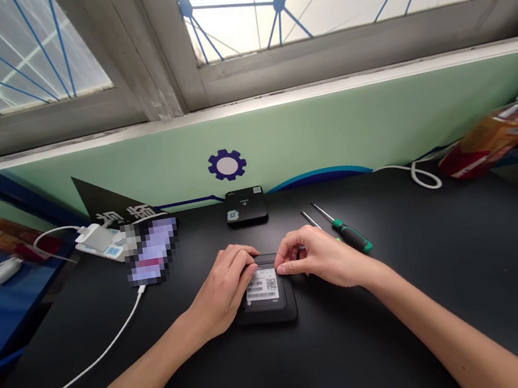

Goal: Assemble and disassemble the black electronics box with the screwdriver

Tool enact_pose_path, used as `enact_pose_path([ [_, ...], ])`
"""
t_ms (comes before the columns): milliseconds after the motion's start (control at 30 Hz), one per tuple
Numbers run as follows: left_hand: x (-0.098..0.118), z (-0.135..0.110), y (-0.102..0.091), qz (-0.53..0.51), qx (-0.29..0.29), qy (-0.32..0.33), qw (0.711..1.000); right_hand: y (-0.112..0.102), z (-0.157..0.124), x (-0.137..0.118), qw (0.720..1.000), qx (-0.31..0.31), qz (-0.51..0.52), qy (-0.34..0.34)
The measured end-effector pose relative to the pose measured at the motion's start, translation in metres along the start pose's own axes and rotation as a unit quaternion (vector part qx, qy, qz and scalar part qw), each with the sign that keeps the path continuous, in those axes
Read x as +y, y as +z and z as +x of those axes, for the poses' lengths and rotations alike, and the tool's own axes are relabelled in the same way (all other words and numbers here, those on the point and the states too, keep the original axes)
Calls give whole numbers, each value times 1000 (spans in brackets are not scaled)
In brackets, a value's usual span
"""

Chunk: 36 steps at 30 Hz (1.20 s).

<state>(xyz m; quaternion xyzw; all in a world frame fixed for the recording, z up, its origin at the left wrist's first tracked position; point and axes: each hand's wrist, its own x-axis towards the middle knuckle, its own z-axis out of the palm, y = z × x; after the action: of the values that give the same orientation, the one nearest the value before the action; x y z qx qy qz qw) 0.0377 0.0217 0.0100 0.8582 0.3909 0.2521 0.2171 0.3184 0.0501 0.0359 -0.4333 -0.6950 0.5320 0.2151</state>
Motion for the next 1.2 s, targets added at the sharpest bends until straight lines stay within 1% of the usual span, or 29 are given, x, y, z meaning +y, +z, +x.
enact_pose_path([
  [200,1,1,0,-7,8,1,1000,0,-1,-2,1000,5,-22,-6],
  [433,0,1,0,-6,4,1,1000,0,-2,-2,999,15,-42,-18],
  [567,0,1,0,-5,4,-1,1000,-2,-2,-3,999,7,-40,-11],
  [733,0,1,-1,-4,-4,-2,1000,-5,-3,-7,999,-2,-30,-18],
  [900,0,0,-2,-7,5,-4,1000,-5,-2,-11,1000,4,-16,-7],
  [967,0,0,-2,-11,14,-6,1000,-3,-2,-12,1000,12,-13,-18],
  [1033,2,0,-2,-23,31,-5,999,3,-2,-15,999,34,-12,-38],
  [1100,5,0,-3,-50,55,-9,997,13,-4,-18,996,66,-18,-65],
  [1200,13,0,-4,-120,103,-40,987,33,-5,-25,988,97,-19,-117],
])
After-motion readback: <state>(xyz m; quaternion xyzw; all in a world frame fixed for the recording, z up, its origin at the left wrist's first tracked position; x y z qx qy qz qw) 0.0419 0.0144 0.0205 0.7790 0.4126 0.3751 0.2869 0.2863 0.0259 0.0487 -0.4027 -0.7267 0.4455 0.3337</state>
